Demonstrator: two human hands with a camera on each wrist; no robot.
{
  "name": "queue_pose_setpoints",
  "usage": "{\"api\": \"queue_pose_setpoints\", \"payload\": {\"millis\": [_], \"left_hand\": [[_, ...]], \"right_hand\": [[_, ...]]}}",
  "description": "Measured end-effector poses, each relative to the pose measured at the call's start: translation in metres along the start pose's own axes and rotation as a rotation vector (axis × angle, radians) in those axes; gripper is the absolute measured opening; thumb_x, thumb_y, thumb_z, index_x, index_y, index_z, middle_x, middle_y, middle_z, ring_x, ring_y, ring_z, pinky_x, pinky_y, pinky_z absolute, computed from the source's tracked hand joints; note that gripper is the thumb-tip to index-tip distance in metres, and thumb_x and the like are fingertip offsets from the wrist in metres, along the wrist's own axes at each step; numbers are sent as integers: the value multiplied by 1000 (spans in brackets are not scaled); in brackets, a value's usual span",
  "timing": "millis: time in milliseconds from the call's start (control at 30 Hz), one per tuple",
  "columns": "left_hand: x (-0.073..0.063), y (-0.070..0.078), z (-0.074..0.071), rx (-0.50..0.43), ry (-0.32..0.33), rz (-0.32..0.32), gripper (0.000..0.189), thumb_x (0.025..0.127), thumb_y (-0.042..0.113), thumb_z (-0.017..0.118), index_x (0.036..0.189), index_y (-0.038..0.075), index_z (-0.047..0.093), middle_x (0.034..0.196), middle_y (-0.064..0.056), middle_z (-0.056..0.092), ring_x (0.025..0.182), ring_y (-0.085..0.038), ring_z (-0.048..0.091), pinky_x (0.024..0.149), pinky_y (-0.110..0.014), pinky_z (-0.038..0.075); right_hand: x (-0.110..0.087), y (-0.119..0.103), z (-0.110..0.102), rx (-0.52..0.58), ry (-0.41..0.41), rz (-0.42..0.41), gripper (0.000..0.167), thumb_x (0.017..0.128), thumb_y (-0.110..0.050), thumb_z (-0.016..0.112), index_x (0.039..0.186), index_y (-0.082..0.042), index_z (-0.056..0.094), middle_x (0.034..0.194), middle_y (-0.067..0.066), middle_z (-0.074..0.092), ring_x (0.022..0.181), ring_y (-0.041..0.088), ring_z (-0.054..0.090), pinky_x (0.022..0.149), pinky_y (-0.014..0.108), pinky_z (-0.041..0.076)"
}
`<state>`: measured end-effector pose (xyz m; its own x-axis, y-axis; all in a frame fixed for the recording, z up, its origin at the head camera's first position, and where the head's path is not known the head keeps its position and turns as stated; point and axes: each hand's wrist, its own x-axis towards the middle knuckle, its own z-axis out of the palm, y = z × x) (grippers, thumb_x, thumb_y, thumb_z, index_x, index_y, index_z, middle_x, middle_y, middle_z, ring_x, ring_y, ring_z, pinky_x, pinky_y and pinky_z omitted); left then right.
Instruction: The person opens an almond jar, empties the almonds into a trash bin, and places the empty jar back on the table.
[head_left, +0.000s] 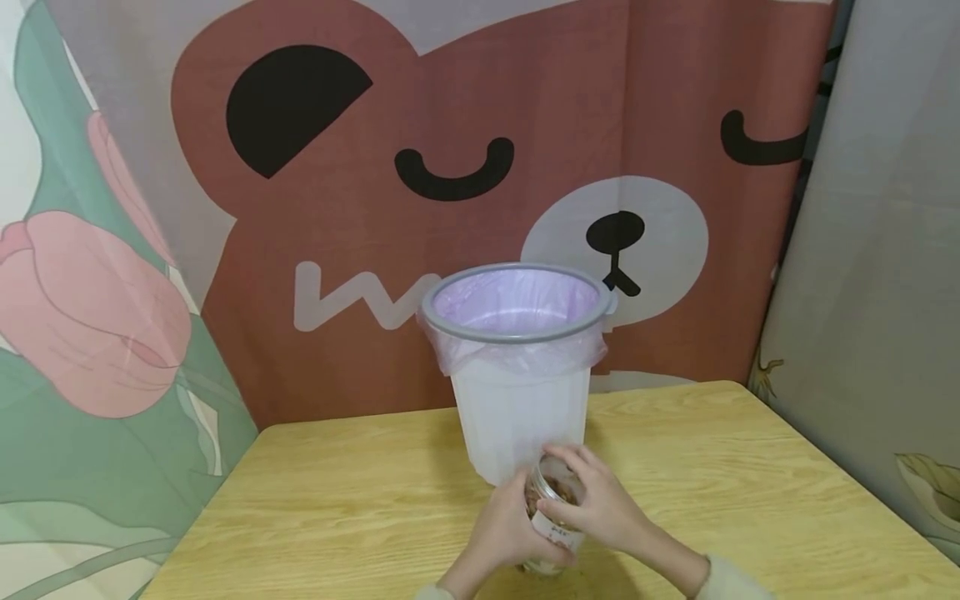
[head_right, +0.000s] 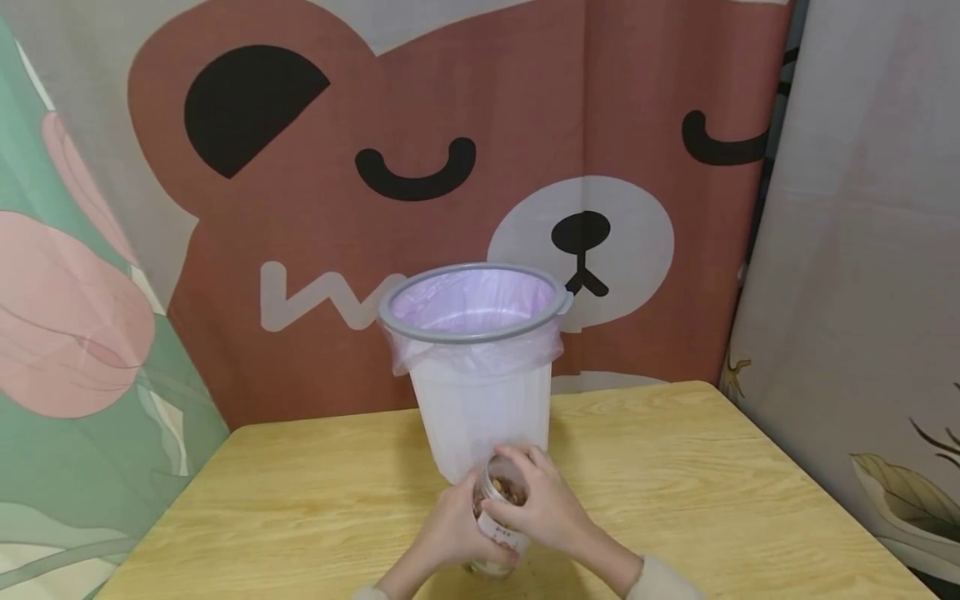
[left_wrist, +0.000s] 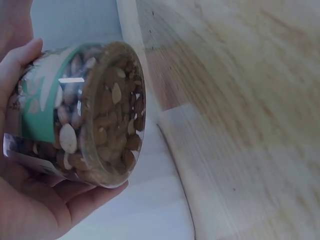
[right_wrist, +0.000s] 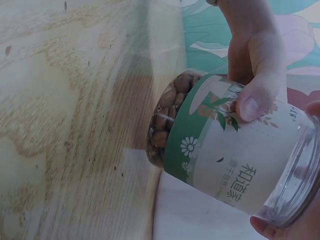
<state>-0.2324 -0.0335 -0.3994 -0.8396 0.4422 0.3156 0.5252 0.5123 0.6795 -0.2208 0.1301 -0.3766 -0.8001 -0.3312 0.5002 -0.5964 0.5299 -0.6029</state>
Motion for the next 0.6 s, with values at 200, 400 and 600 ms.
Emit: {"api": "queue_pose_setpoints", "payload": {"millis": [200, 400, 600], "left_hand": [[-1, 0, 2, -12, -3, 34, 79, 52, 35, 84, 117, 13, 45, 98, 12, 53, 80, -1, 51, 66, -19, 45], [-3, -2, 2, 5, 15, 86, 73, 54, 37, 82, 111, 9, 47, 91, 11, 53, 75, 0, 51, 61, -16, 45], [-3, -2, -1, -51, -12, 146, 76, 57, 34, 81, 120, 13, 44, 95, 10, 55, 78, 0, 52, 64, -17, 45]], "right_hand": [[0, 2, -1, 0, -17, -42, 52, 79, -31, 67, 123, -8, 51, 107, 3, 44, 85, 21, 47, 65, 35, 44], [-2, 5, 0, -4, -12, -99, 51, 79, -28, 67, 124, -9, 53, 114, 9, 44, 94, 24, 47, 68, 39, 45], [-2, 6, -4, -10, -36, -228, 51, 80, -24, 66, 127, -12, 51, 118, 10, 43, 97, 21, 45, 69, 38, 45]]}}
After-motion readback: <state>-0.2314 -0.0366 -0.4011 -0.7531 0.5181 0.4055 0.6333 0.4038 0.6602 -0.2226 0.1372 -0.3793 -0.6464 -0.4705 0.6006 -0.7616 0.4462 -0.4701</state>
